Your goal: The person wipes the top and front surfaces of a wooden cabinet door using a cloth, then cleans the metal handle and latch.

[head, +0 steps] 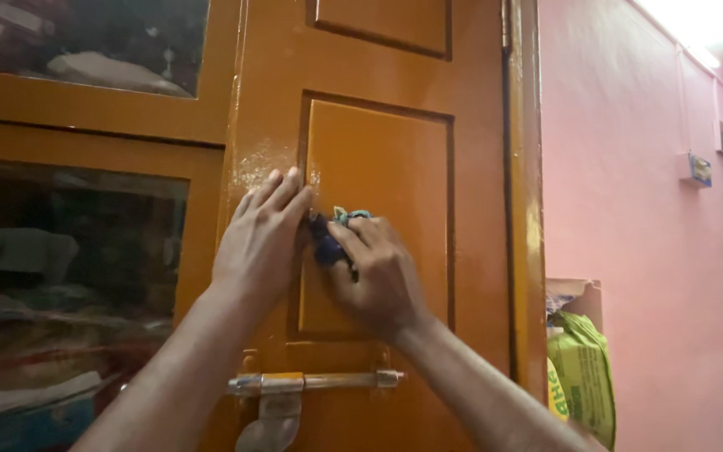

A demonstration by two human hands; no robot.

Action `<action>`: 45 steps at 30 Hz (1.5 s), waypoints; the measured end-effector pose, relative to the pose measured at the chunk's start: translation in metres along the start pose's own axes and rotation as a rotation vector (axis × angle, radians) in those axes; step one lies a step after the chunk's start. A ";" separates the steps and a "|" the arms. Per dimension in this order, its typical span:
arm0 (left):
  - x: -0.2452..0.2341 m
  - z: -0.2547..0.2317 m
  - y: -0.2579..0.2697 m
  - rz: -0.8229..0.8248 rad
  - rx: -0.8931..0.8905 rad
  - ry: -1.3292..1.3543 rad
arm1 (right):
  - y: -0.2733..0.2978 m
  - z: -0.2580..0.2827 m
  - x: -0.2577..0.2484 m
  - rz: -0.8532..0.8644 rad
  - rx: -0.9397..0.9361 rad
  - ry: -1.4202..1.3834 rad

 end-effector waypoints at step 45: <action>0.005 0.041 -0.024 0.459 -0.260 -0.215 | -0.121 -0.065 0.053 -0.230 0.005 0.213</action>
Point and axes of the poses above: each hand's wrist, its own y-axis away from the middle knuckle, its own x-axis out of the palm, z = x × y, the point moved 8 cm from there along -y, towards the middle knuckle, and after that the axes turned 1 degree about -z, right-handed, at the moved point
